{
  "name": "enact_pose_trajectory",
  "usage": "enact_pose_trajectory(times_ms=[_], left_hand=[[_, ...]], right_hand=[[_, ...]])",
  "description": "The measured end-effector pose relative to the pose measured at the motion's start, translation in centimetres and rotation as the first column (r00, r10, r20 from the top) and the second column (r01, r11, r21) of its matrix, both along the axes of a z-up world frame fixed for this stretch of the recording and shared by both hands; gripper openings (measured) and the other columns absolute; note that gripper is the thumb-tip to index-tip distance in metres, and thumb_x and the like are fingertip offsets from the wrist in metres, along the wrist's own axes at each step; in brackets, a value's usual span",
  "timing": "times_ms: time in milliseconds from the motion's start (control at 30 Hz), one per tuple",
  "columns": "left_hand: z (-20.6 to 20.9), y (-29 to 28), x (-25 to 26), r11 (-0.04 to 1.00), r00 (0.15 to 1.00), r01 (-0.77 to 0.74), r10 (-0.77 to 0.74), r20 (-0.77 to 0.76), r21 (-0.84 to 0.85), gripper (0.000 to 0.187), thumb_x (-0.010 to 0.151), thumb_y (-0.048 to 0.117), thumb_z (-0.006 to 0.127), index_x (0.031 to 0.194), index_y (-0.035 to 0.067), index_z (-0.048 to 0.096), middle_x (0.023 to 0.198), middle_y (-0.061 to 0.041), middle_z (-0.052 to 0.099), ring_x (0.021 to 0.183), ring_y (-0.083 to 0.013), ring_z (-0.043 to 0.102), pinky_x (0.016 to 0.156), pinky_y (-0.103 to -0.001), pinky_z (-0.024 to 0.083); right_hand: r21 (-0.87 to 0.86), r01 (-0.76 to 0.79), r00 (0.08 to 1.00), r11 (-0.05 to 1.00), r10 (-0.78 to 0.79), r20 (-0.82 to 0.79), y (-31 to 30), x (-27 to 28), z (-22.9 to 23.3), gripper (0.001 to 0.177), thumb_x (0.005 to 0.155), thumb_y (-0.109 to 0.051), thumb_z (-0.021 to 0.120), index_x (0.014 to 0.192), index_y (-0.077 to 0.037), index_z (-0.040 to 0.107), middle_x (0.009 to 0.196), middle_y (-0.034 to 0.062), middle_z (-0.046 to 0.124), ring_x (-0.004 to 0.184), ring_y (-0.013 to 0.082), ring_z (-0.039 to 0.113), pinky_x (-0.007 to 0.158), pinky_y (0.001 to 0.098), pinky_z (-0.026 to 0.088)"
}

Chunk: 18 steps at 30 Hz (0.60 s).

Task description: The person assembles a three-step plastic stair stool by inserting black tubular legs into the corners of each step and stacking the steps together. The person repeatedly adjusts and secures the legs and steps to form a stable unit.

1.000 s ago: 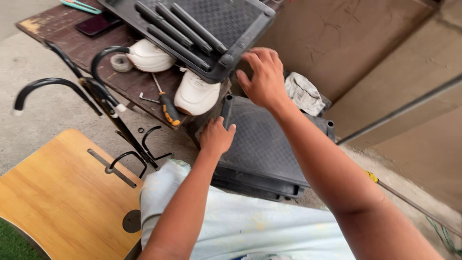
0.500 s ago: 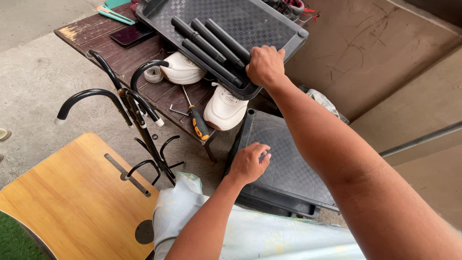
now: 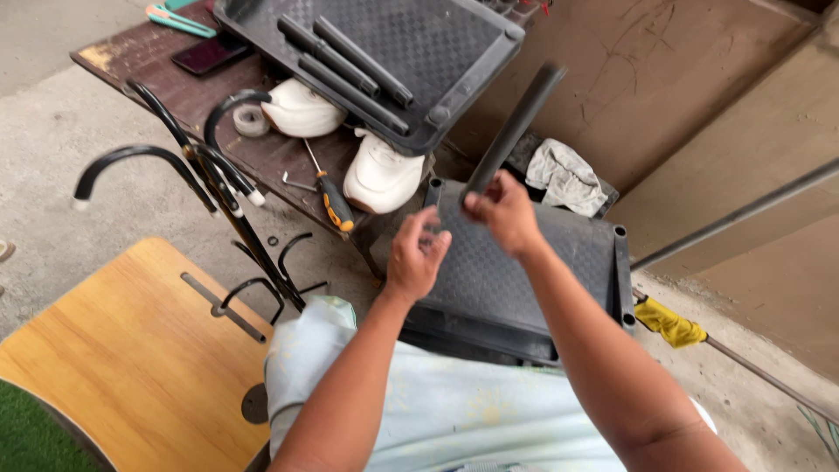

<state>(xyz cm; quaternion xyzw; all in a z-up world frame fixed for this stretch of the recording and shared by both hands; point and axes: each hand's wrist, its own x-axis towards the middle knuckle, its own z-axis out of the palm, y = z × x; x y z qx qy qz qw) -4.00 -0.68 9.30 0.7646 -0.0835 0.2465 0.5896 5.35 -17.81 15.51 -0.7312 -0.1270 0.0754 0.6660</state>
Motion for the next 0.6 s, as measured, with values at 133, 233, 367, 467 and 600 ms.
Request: enact_pose_trajectory(times_ms=[133,233,367,467,600], left_hand=[[-0.6,0.9,0.1,0.986,0.983,0.166,-0.165,0.082,-0.001,0.07,0.103,0.035,0.067,0.152,-0.006,0.04,0.135,-0.023,0.06,0.112,-0.0325,0.066,0.083,-0.037,0.057],[-1.4,0.8,0.5,0.961,0.961,0.276,-0.276,-0.014,-0.017,0.066,0.101,0.031,0.068,0.151,-0.004,0.042,0.129,-0.018,0.067,0.108,-0.0266,0.072,0.087,-0.035,0.058],[-1.1,1.8,0.2,0.961,0.954,0.275,-0.271,-0.126,0.014,0.048,0.096,0.021,0.074,0.135,0.0,0.058,0.11,-0.013,0.075,0.098,-0.0214,0.077,0.083,-0.033,0.061],[-0.1,3.4,0.0,0.968,0.978,0.16,-0.129,-0.165,0.195,0.043,0.089,0.016,0.077,0.126,0.0,0.061,0.1,-0.014,0.075,0.089,-0.024,0.076,0.078,-0.035,0.06],[0.2,4.5,0.2,0.959,0.991,0.03,0.007,-0.131,0.281,0.041,0.086,0.014,0.081,0.12,0.001,0.062,0.09,-0.017,0.072,0.083,-0.031,0.073,0.073,-0.041,0.057]], right_hand=[[-0.204,-0.044,0.997,0.978,0.03,-0.072,-1.5,-5.3,-6.2,0.033,0.088,-0.008,0.074,0.118,-0.002,0.06,0.11,0.0101,0.072,0.1,0.0232,0.073,0.082,0.0374,0.064],[-0.618,0.005,0.993,0.786,0.069,0.096,-1.4,-6.8,-9.0,0.042,0.087,-0.016,0.08,0.121,-0.002,0.06,0.111,0.0128,0.074,0.1,0.0284,0.075,0.086,0.0396,0.059],[-0.634,-0.048,0.977,0.772,0.167,0.13,-0.6,-7.2,-9.3,0.047,0.087,-0.016,0.08,0.127,-0.003,0.06,0.124,0.0139,0.073,0.114,0.0287,0.073,0.097,0.039,0.059],[-0.461,-0.048,0.976,0.886,0.14,0.167,0.0,-6.2,-6.8,0.073,0.08,-0.013,0.078,0.146,-0.009,0.048,0.14,0.0156,0.059,0.12,0.0291,0.066,0.096,0.0408,0.058],[-0.415,-0.04,0.95,0.909,0.163,0.266,1.4,-4.9,-2.7,0.076,0.089,-0.026,0.075,0.154,-0.011,0.04,0.143,0.0156,0.059,0.128,0.0291,0.063,0.103,0.0427,0.054]])
